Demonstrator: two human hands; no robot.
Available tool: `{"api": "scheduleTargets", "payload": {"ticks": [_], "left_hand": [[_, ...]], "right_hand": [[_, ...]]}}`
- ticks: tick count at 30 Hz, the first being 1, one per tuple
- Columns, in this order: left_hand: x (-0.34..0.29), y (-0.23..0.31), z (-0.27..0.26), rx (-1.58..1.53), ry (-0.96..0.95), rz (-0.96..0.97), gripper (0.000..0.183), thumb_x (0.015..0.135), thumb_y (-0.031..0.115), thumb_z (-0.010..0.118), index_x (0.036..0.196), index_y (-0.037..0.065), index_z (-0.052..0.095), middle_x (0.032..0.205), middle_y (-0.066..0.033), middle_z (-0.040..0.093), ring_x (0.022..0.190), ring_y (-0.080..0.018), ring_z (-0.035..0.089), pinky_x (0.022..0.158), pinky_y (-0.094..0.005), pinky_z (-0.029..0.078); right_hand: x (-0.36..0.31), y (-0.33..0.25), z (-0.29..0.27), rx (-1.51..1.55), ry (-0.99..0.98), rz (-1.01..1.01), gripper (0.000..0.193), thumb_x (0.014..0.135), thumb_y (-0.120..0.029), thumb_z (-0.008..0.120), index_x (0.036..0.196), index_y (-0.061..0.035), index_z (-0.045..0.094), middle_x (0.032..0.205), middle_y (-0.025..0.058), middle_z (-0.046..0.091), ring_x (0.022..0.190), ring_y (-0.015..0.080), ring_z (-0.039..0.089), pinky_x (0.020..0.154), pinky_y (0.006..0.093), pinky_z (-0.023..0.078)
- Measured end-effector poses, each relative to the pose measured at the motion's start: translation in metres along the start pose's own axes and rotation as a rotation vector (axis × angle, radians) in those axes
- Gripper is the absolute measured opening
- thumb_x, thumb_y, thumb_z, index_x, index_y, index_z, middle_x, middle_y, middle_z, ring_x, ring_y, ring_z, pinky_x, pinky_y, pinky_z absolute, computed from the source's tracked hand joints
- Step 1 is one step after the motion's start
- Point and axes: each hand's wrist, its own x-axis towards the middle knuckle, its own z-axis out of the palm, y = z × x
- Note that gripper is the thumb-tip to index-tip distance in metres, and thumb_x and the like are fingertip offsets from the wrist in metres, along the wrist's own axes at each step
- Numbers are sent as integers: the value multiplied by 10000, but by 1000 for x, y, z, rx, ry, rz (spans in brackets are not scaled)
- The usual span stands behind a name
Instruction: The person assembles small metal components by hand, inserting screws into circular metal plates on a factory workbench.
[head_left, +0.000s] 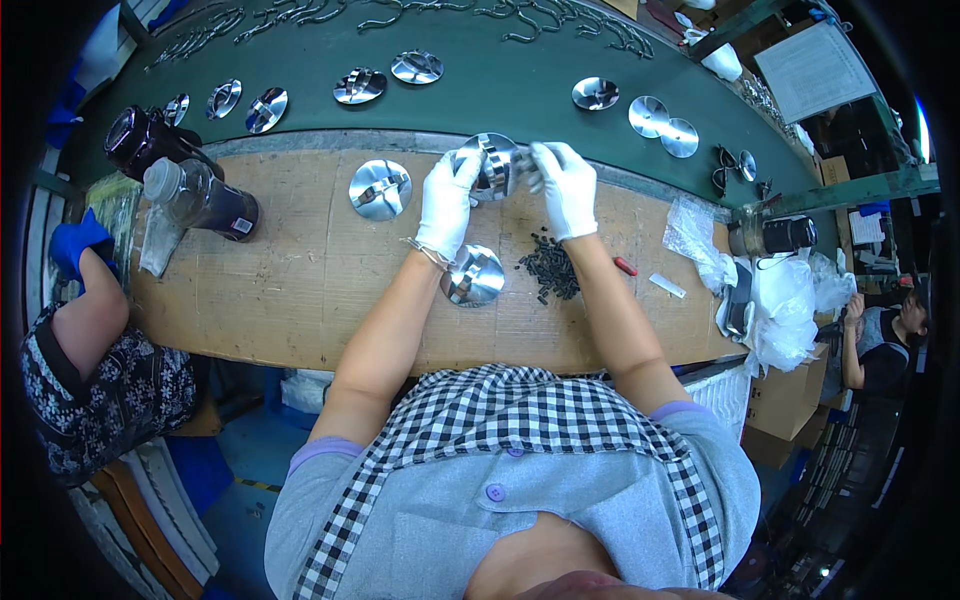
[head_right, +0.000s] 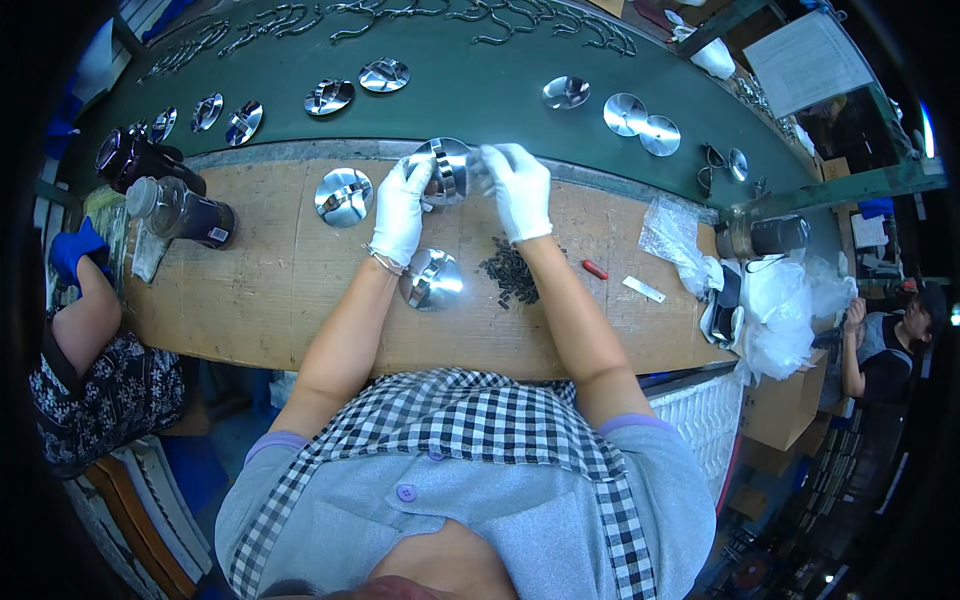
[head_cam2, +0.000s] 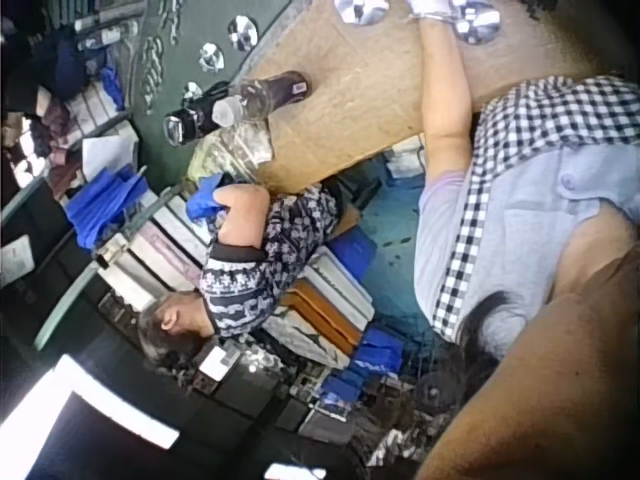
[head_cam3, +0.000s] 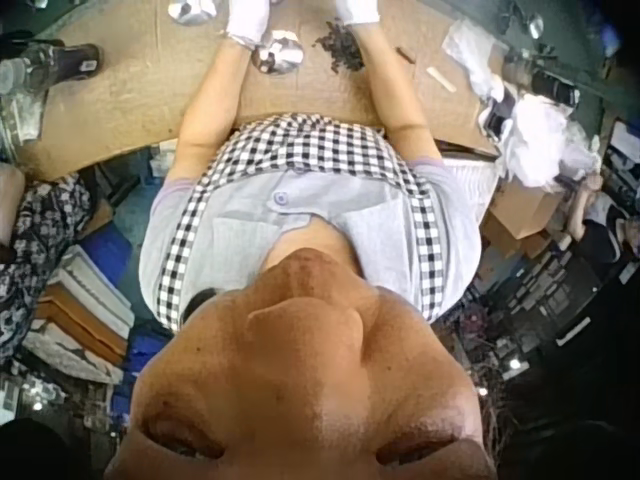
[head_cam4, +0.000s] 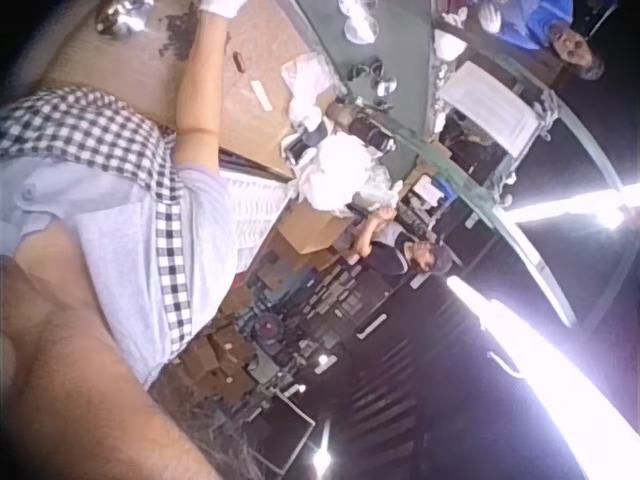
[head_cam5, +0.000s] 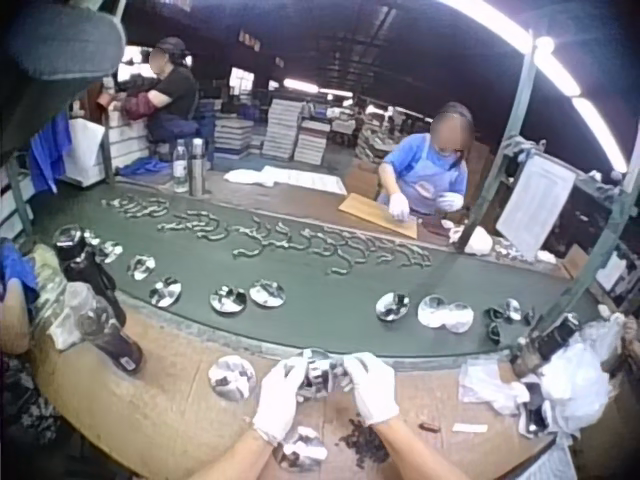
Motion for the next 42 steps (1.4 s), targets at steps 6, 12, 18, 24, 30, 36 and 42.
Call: {"api": "scheduleTargets", "payload": {"ticks": [6,12,18,24,30,36,42], "left_hand": [[5,-21,-2,-162,-89,17,282,977,279,507,1027,37,643,691,33,566,608,-43,500,494,-203,385],[-8,-9,15,286,-7,279,311,930,262,577,1136,33,621,891,-47,639,706,-101,570,648,-250,477],[0,-15,9,111,-67,59,315,937,213,543,1155,-4,611,998,-74,673,820,-97,597,670,-244,496],[3,-28,2,-104,-116,12,287,995,152,444,1219,24,570,1077,-60,642,936,-119,618,754,-262,532],[-6,-13,7,-79,-101,-90,285,986,136,454,1211,8,573,1072,-65,644,940,-114,613,766,-251,525],[-8,-16,12,52,-83,166,298,955,194,513,1142,-17,608,1061,-98,667,951,-159,621,836,-281,483],[-7,-20,9,193,-61,245,263,950,176,508,1138,36,627,1052,-137,667,955,-226,645,834,-310,490]], "right_hand": [[-15,-8,-13,-134,-188,145,245,902,-204,609,1040,-8,657,794,24,638,558,58,510,514,201,408],[-3,-5,-26,-444,-65,-110,296,885,-285,605,876,2,674,745,100,655,627,157,602,595,296,464],[-17,3,-69,-601,-34,-175,292,842,-286,621,978,-36,687,945,157,679,811,273,648,756,358,498],[-32,26,-77,-1071,-212,-163,268,815,-258,625,998,-70,681,980,157,630,986,339,568,864,424,460],[-33,17,-53,-563,-106,38,246,863,-207,608,1030,-26,617,922,138,656,811,245,628,738,337,501],[-45,-4,-13,-147,-79,6,215,837,-74,652,1027,23,673,905,67,684,760,101,620,694,238,505],[-45,3,0,14,-15,16,221,820,-20,676,1036,23,686,931,63,692,781,105,638,696,233,524]]}}
